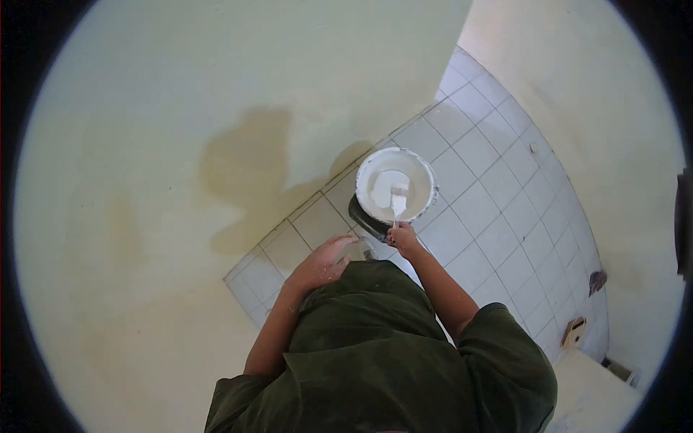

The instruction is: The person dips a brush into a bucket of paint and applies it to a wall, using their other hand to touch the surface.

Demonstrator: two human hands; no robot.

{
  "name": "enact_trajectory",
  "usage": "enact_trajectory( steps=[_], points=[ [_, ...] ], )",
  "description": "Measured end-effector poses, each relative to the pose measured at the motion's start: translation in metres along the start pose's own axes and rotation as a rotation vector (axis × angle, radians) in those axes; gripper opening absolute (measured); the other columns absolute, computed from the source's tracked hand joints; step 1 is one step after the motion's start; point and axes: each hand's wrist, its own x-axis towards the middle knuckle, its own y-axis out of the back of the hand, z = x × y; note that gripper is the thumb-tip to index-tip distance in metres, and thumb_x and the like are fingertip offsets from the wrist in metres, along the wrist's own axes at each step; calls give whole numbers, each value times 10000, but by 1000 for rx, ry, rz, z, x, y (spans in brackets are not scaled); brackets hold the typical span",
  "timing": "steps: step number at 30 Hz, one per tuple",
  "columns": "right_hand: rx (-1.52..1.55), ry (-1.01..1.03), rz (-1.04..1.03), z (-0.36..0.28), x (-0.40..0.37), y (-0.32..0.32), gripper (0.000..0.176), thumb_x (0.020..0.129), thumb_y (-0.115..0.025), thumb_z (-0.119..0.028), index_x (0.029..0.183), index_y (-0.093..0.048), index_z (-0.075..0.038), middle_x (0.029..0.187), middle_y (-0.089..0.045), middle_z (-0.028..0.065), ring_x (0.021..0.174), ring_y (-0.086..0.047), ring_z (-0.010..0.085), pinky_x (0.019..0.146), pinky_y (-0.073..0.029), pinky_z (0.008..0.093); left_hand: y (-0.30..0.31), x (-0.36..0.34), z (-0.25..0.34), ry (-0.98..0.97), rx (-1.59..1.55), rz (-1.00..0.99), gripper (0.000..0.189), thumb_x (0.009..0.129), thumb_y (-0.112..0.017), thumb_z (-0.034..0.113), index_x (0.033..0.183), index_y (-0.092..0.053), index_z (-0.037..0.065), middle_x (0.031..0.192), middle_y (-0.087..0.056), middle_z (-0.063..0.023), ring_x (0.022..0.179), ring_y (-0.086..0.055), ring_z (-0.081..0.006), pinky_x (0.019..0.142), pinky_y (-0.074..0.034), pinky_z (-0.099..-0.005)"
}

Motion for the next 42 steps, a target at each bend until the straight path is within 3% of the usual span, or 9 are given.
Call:
enact_trajectory(
  steps=[4, 10, 14, 15, 19, 22, 27, 36, 42],
  points=[
    [-203, 168, 148, 7, 20, -32, 234, 855, -622, -47, 1088, -601, -41, 752, -573, 36, 624, -555, 151, 574, -482, 348, 8, -21, -5, 71, -69, 67, 468, 972, -565, 145, 1432, -526, 68, 1487, -506, -199, 1401, -470, -364, 1186, -356, -452],
    [-669, 660, 282, -20, 5, -104, 285, 796, -717, -231, 888, -674, 35, 731, -653, 118, 655, -610, 220, 663, -489, 390, 24, -53, -15, 118, -96, 200, 469, 973, -561, 132, 1436, -517, 75, 1498, -490, -200, 1415, -453, -363, 1193, -346, -449],
    [-800, 748, 189, -61, -14, -163, 316, 797, -715, -254, 880, -697, 50, 722, -677, 154, 664, -616, 248, 694, -497, 396, 49, -73, -13, 96, -83, 326, 478, 972, -562, 113, 1445, -506, 80, 1512, -480, -192, 1418, -451, -361, 1194, -343, -452],
    [-811, 742, 164, -72, -16, -178, 273, 798, -699, -238, 927, -726, 2, 807, -709, 201, 766, -696, 360, 757, -532, 445, 56, -79, -10, 100, -76, 369, 480, 970, -565, 107, 1445, -506, 81, 1511, -482, -190, 1417, -452, -360, 1194, -343, -452],
    [-865, 678, 6, -141, -62, -246, 208, 844, -719, -202, 909, -699, -6, 741, -673, 136, 702, -659, 215, 695, -508, 370, 98, -107, 8, 103, -17, 536, 491, 959, -577, 80, 1446, -513, 85, 1512, -490, -180, 1418, -455, -355, 1191, -349, -452],
    [-602, 1000, -175, -173, -82, -289, 174, 858, -730, -54, 1010, -648, -37, 694, -600, 5, 615, -506, 71, 561, -393, 280, 132, -132, 18, 67, 38, 662, 497, 949, -587, 66, 1442, -522, 85, 1515, -494, -174, 1421, -456, -353, 1187, -359, -448],
    [-727, 1072, -357, -242, -154, -327, 283, 938, -674, -36, 1146, -485, -69, 771, -660, 81, 655, -522, 83, 591, -422, 297, 205, -165, 31, -23, 107, 803, 521, 922, -609, 30, 1435, -532, 78, 1522, -490, -171, 1424, -454, -354, 1186, -365, -446],
    [-764, 1583, -223, -336, -294, -395, 141, 945, -719, -64, 1044, -645, 5, 814, -704, 82, 761, -624, 82, 692, -504, 254, 361, -237, 78, -385, 513, 867, 552, 887, -617, 3, 1431, -537, 61, 1540, -466, -168, 1454, -408, -379, 1208, -345, -469],
    [-794, 1978, 164, -375, -419, -451, 168, 912, -786, -102, 1032, -744, 8, 722, -642, 50, 652, -535, 68, 609, -462, 242, 474, -311, 150, -592, 975, 1079, 532, 863, -600, -20, 1386, -569, 71, 1540, -473, -161, 1490, -366, -372, 1234, -316, -478]
  ],
)
